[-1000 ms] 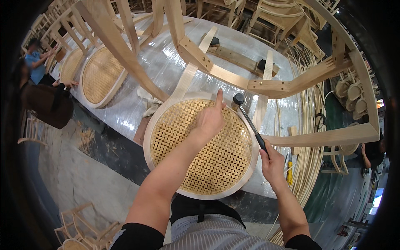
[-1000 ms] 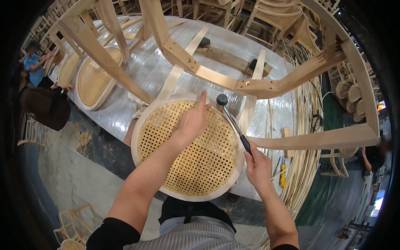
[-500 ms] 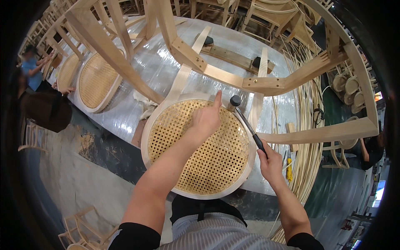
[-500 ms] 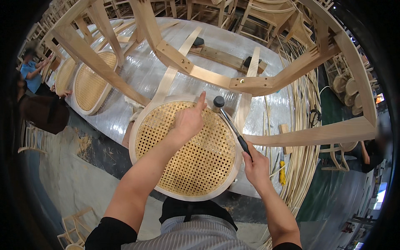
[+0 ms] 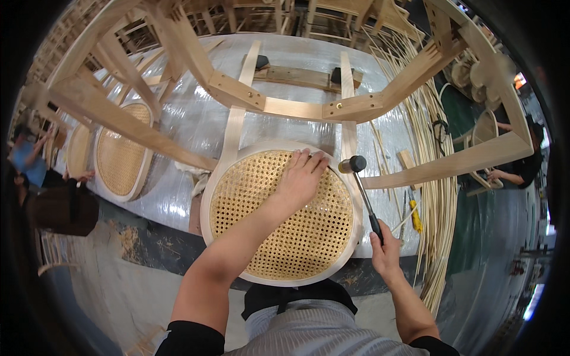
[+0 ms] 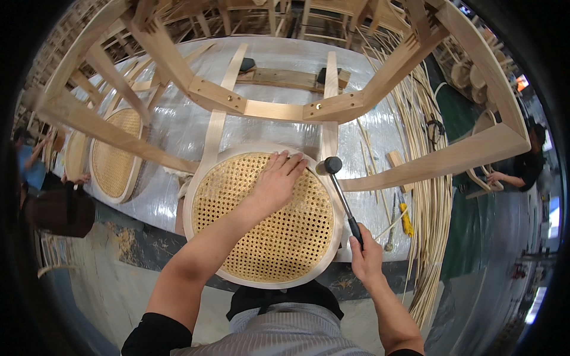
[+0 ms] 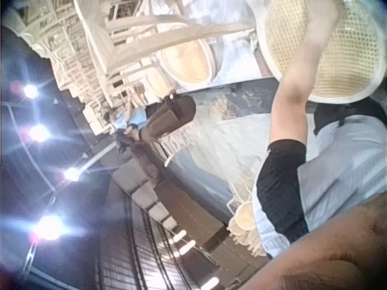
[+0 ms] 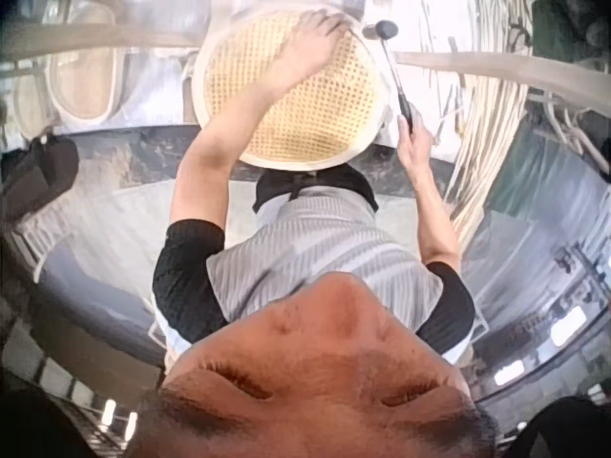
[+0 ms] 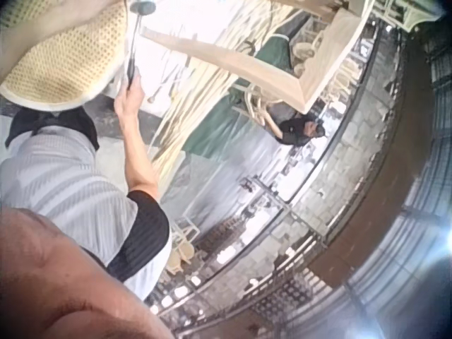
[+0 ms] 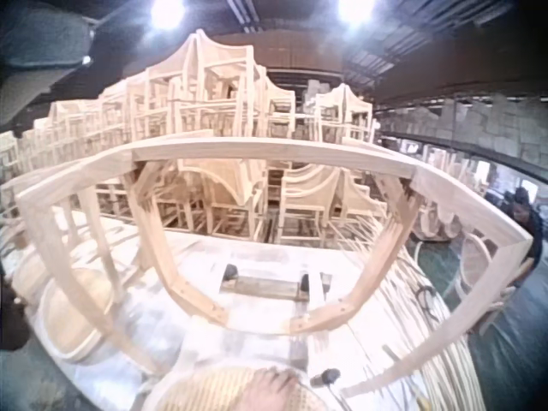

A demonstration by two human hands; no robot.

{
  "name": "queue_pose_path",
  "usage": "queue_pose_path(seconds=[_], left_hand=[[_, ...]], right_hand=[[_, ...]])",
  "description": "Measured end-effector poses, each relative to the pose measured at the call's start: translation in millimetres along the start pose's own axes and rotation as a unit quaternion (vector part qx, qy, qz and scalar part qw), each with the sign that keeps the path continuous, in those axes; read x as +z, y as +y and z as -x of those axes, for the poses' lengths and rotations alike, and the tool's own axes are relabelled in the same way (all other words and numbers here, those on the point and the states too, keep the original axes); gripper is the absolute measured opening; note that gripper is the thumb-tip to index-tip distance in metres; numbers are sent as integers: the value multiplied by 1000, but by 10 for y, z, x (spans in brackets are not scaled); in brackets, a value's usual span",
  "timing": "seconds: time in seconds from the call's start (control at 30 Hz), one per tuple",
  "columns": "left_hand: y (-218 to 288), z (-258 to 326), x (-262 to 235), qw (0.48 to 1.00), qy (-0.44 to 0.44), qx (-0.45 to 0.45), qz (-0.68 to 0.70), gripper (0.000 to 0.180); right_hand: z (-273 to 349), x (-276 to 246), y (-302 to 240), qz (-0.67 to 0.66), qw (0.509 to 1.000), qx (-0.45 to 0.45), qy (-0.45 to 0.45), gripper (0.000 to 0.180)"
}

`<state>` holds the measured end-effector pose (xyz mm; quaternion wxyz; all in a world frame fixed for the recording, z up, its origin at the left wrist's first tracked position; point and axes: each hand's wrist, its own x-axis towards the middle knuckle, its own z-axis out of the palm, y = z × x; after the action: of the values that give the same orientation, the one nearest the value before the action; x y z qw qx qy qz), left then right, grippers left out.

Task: The person weaves thin cane strips into the circular seat frame of a wooden chair. They use a hammer to tap the cane into place and a knife to trim excess material, working around the perimeter to secure the woven pattern.

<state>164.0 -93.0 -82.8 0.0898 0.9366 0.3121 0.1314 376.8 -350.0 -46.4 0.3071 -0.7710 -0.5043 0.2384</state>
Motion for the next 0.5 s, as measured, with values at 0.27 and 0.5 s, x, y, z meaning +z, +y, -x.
queue_pose_path(seconds=[0.27, 0.5], left_hand=[[-56, -36, 25, 999, -22, 39, -8, 63], [-143, -124, 47, 993, -2, 105, 51, 51]], right_hand=[[212, 506, -248, -12, 993, 34, 113, 40], [207, 606, -462, 52, 992, 65, 93, 39]])
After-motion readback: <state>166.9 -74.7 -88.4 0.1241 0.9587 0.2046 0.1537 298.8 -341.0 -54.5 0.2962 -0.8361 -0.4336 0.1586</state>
